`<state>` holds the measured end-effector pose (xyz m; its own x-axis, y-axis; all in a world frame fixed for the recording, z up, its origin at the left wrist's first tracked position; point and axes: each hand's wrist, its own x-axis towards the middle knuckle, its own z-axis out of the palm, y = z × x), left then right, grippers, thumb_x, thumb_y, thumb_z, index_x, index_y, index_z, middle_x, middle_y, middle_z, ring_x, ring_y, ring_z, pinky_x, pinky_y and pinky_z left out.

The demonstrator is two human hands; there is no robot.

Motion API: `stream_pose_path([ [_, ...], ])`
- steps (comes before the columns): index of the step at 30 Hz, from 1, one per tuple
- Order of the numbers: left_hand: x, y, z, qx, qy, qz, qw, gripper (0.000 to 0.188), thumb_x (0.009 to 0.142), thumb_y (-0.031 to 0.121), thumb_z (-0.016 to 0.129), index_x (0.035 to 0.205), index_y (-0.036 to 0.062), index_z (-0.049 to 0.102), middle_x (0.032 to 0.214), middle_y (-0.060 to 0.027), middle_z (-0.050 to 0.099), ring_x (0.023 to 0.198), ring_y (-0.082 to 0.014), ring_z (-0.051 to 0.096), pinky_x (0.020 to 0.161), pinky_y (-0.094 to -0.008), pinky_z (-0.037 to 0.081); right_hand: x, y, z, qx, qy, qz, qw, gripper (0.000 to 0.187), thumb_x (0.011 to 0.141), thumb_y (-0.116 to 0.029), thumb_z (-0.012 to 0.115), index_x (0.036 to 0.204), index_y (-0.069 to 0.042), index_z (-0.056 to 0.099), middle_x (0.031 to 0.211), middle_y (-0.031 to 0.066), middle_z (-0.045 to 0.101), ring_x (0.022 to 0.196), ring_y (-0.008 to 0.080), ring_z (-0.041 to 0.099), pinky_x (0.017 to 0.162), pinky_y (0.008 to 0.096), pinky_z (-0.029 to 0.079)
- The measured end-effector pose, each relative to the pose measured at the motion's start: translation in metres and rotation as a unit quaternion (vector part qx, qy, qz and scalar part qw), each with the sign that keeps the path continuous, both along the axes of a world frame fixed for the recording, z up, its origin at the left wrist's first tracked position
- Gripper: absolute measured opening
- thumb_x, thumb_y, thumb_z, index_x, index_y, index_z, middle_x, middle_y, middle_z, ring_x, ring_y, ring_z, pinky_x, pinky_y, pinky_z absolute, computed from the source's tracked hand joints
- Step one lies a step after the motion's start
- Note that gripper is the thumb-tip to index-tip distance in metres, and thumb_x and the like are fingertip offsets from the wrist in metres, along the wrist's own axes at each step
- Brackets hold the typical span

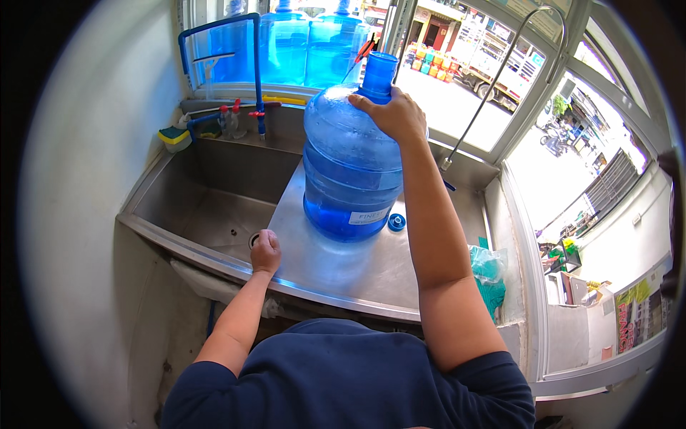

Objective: The person wraps a large blue water jug in a plastic bag, ties the bag, and places it on a stainless steel counter. They then clean the counter and sink area with a sponge and cloth, rinse the sponge, and wipe the surfaces dry.

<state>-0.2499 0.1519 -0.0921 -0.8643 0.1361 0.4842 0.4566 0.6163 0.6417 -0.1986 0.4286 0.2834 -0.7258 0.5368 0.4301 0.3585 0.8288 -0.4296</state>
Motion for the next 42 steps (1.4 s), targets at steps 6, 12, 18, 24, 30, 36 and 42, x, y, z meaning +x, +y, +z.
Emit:
stream_pose_path([
  [6, 0.000, 0.000, -0.002, -0.012, 0.048, -0.003, 0.999, 0.019, 0.097, 0.025, 0.046, 0.089, 0.0097, 0.055, 0.075, -0.0195, 0.065, 0.070, -0.0440, 0.063, 0.063, -0.0550, 0.050, 0.001, -0.001, 0.001, -0.002, 0.002, 0.003, 1.000, 0.090, 0.066, -0.080, 0.066, 0.121, -0.009, 0.066, 0.118, 0.0164, 0.068, 0.118, 0.0318, 0.061, 0.103, 0.0450, 0.043],
  [12, 0.004, 0.000, 0.006, 0.008, 0.023, -0.021, 0.999, 0.029, 0.097, 0.029, 0.050, 0.077, 0.0079, 0.055, 0.076, -0.0223, 0.062, 0.071, -0.0460, 0.061, 0.063, -0.0537, 0.049, 0.002, -0.001, 0.001, 0.004, 0.004, 0.002, 1.000, 0.088, 0.066, -0.080, 0.066, 0.119, -0.009, 0.067, 0.115, 0.0160, 0.069, 0.115, 0.0315, 0.063, 0.102, 0.0455, 0.044],
  [18, 0.009, 0.000, 0.013, 0.001, -0.002, -0.023, 1.000, 0.032, 0.091, 0.024, 0.062, 0.068, 0.0076, 0.047, 0.064, -0.0182, 0.055, 0.061, -0.0427, 0.056, 0.056, -0.0502, 0.045, 0.002, -0.001, 0.001, -0.001, 0.003, 0.004, 1.000, 0.087, 0.066, -0.080, 0.067, 0.117, -0.009, 0.068, 0.114, 0.0158, 0.069, 0.114, 0.0312, 0.064, 0.102, 0.0446, 0.044],
  [24, 0.002, 0.002, 0.006, 0.033, 0.065, -0.016, 0.997, 0.025, 0.090, 0.017, 0.063, 0.073, 0.0074, 0.047, 0.072, -0.0161, 0.054, 0.068, -0.0399, 0.055, 0.061, -0.0489, 0.044, 0.001, -0.001, 0.001, 0.002, 0.006, 0.002, 1.000, 0.087, 0.066, -0.080, 0.067, 0.116, -0.009, 0.068, 0.114, 0.0160, 0.069, 0.114, 0.0314, 0.064, 0.102, 0.0447, 0.044],
  [30, -0.004, 0.001, -0.001, 0.031, 0.078, 0.000, 0.997, 0.019, 0.091, 0.013, 0.061, 0.080, 0.0070, 0.047, 0.083, -0.0162, 0.056, 0.076, -0.0396, 0.056, 0.065, -0.0492, 0.045, 0.000, 0.000, 0.000, -0.001, -0.001, 0.004, 1.000, 0.089, 0.066, -0.080, 0.067, 0.119, -0.008, 0.067, 0.115, 0.0165, 0.069, 0.115, 0.0319, 0.063, 0.102, 0.0447, 0.044],
  [36, -0.001, 0.001, 0.001, 0.012, 0.035, 0.012, 0.999, 0.027, 0.095, 0.024, 0.059, 0.077, 0.0091, 0.047, 0.072, -0.0149, 0.056, 0.071, -0.0413, 0.056, 0.062, -0.0509, 0.044, 0.000, 0.000, 0.000, 0.000, 0.003, 0.004, 1.000, 0.087, 0.067, -0.079, 0.067, 0.119, -0.009, 0.067, 0.116, 0.0164, 0.069, 0.115, 0.0316, 0.063, 0.102, 0.0445, 0.044],
  [42, 0.006, 0.000, 0.010, -0.033, 0.002, -0.010, 0.999, 0.046, 0.098, 0.043, 0.054, 0.069, 0.0096, 0.047, 0.063, -0.0140, 0.055, 0.066, -0.0401, 0.057, 0.059, -0.0520, 0.044, 0.001, -0.001, 0.001, 0.002, 0.006, 0.003, 1.000, 0.084, 0.068, -0.079, 0.067, 0.118, -0.011, 0.067, 0.117, 0.0157, 0.069, 0.116, 0.0317, 0.062, 0.103, 0.0447, 0.043],
])
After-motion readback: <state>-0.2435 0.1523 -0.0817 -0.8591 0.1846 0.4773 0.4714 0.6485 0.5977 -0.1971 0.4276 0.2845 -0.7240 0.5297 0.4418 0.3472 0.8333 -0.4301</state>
